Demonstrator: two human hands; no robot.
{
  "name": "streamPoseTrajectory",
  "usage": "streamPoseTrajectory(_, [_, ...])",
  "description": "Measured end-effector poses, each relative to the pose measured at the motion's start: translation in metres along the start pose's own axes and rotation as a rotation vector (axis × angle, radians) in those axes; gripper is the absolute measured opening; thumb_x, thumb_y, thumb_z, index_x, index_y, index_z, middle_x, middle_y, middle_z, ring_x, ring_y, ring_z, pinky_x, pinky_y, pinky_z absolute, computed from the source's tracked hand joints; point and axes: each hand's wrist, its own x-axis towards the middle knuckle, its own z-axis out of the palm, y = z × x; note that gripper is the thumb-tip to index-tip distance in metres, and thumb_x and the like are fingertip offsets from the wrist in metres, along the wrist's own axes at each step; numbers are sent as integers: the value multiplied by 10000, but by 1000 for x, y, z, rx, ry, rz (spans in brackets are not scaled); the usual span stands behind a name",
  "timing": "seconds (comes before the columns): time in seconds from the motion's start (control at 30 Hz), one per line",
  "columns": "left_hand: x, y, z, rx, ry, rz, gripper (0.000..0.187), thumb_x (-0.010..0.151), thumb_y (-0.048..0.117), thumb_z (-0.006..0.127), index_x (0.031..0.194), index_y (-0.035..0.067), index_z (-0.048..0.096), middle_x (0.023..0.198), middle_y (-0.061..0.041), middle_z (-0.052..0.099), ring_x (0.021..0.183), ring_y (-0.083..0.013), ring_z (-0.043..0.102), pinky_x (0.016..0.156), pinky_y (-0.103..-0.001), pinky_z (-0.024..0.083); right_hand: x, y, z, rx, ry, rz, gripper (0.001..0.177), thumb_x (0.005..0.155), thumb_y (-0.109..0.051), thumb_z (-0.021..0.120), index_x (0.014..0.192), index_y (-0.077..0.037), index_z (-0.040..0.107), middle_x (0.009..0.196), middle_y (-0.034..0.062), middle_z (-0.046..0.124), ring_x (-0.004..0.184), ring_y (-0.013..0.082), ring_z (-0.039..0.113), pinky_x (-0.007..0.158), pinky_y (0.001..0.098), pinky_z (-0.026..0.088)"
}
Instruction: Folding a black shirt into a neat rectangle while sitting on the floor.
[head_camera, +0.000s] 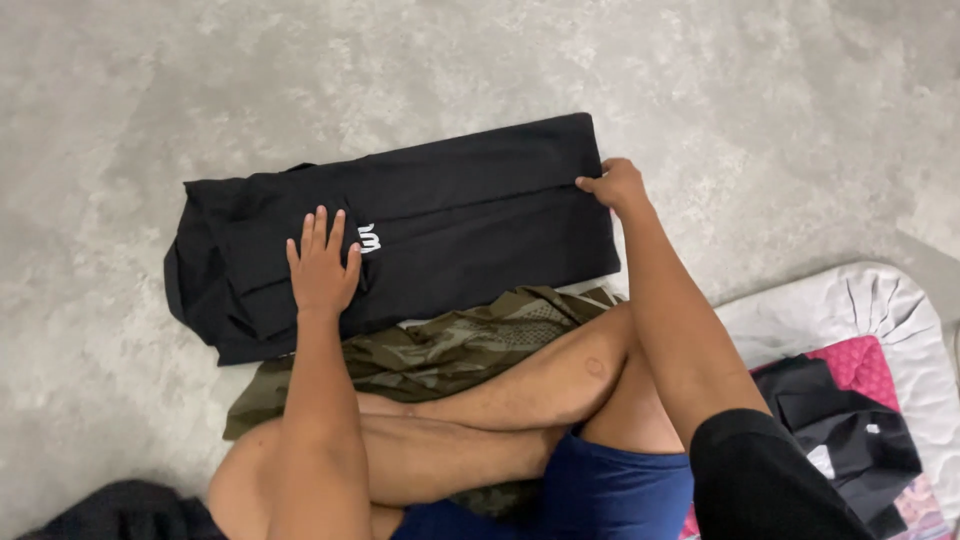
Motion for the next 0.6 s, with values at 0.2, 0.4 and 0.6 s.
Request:
streamPoseTrajectory(0.2, [11,49,-13,148,166,-61,546,866,304,530,1379,164,404,1454,-102,317,1335,-256,301,1021,-521,276,-30,2,-4,116,-41,43,500,693,-286,753,1043,45,617,933,294,609,737,395,644,394,396,553])
streamPoseTrajectory(0.4, [20,208,15,-110,57,190,551,911,319,470,1406,121,328,1466,-128,291,1356,-273,285,1043,-505,271,-35,17,-2,66,-139,15,517,658,-279,784,987,87,623,863,294,620,705,371,650,516,421,571])
streamPoseTrajectory(0.6, [4,245,53,-103,-55,107,599,930,443,362,1443,160,237,1517,-86,173,1403,-221,155,1095,-501,151,-31,21,3,113,-193,7,523,670,-355,765,969,56,642,969,284,623,945,407,605,723,464,522])
